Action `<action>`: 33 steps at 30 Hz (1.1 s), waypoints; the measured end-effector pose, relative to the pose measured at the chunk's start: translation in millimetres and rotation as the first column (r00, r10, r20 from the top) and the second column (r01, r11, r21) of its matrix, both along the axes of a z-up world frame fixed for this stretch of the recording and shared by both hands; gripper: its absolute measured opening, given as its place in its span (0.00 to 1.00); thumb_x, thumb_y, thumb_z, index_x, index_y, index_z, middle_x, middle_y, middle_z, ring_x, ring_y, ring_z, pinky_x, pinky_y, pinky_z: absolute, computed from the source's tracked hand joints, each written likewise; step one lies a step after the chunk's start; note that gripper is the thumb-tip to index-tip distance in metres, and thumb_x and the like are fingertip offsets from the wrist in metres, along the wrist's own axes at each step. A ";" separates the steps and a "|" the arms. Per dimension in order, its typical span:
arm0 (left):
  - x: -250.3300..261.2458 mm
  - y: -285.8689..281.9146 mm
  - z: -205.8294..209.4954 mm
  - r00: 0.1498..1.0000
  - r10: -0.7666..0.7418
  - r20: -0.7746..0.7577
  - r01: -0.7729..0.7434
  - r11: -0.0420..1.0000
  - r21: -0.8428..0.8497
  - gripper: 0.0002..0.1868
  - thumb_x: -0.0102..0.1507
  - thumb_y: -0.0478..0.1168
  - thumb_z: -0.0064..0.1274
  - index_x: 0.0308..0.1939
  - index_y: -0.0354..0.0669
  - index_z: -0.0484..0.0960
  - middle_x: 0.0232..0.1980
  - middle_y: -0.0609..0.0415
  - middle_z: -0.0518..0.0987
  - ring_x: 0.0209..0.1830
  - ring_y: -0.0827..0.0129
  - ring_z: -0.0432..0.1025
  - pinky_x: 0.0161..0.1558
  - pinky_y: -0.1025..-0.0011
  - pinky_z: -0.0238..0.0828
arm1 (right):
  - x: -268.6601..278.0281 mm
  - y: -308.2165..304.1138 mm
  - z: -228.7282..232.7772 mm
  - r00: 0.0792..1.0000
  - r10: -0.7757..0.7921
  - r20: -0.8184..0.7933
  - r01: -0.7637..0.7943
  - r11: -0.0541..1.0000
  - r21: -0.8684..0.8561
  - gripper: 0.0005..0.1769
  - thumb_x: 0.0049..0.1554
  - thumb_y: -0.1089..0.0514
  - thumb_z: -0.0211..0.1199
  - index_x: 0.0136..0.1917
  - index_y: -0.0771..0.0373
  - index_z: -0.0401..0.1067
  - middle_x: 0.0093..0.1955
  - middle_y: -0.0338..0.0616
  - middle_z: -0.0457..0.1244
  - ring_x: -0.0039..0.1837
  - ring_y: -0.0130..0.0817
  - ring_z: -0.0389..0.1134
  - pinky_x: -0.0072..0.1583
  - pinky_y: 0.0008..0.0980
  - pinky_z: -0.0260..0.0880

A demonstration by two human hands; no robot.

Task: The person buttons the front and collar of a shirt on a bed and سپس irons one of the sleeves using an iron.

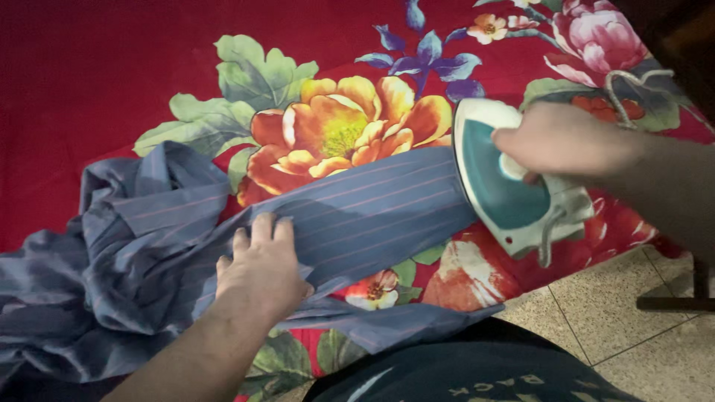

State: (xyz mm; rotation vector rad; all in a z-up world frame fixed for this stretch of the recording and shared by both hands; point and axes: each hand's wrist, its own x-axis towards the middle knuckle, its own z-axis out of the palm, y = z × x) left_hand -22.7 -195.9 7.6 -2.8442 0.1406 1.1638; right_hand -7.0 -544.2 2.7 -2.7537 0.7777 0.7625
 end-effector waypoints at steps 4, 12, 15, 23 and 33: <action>0.8 -3.8 -4.2 1.000 0.012 0.011 -0.011 1.000 -0.020 0.58 0.55 0.48 0.72 0.79 0.59 0.45 0.85 0.58 0.33 0.82 0.44 0.39 0.75 0.46 0.49 | -24.5 4.0 2.1 0.992 -0.080 -0.094 0.082 0.996 0.020 0.26 0.64 0.44 0.50 0.48 0.70 0.76 0.33 0.51 0.71 0.36 0.40 0.70 0.41 0.43 0.74; 1.3 -7.7 -3.5 0.998 0.055 -0.012 -0.055 0.998 -0.006 0.60 0.55 0.47 0.72 0.79 0.64 0.43 0.85 0.62 0.31 0.84 0.48 0.37 0.76 0.48 0.50 | 8.2 -17.5 -0.6 0.999 0.001 0.041 -0.002 1.000 0.018 0.27 0.62 0.43 0.54 0.47 0.70 0.79 0.33 0.50 0.71 0.34 0.41 0.72 0.40 0.41 0.73; 1.4 -11.4 -3.7 0.998 0.054 -0.017 -0.054 0.999 0.005 0.59 0.56 0.47 0.71 0.79 0.64 0.43 0.86 0.63 0.31 0.84 0.48 0.37 0.76 0.49 0.51 | 21.7 -19.4 9.1 0.986 0.021 0.168 -0.027 0.999 0.036 0.28 0.59 0.40 0.61 0.48 0.70 0.77 0.36 0.52 0.70 0.36 0.41 0.72 0.44 0.40 0.69; -6.6 -1.8 -16.7 0.999 0.009 0.049 -0.006 0.998 -0.057 0.51 0.60 0.43 0.62 0.79 0.60 0.45 0.84 0.60 0.34 0.83 0.45 0.36 0.75 0.47 0.47 | 61.6 10.5 39.7 0.835 0.428 0.347 -0.462 0.887 0.016 0.26 0.48 0.49 0.68 0.59 0.58 0.74 0.43 0.49 0.71 0.44 0.43 0.73 0.50 0.45 0.74; -33.6 9.6 -33.8 0.988 -0.122 0.099 0.142 0.962 -0.234 0.44 0.58 0.35 0.49 0.79 0.56 0.52 0.85 0.57 0.38 0.81 0.46 0.35 0.73 0.50 0.41 | 108.2 26.3 18.1 0.541 0.279 0.794 -0.645 0.743 0.178 0.21 0.63 0.61 0.60 0.69 0.64 0.66 0.56 0.50 0.68 0.55 0.37 0.71 0.54 0.39 0.72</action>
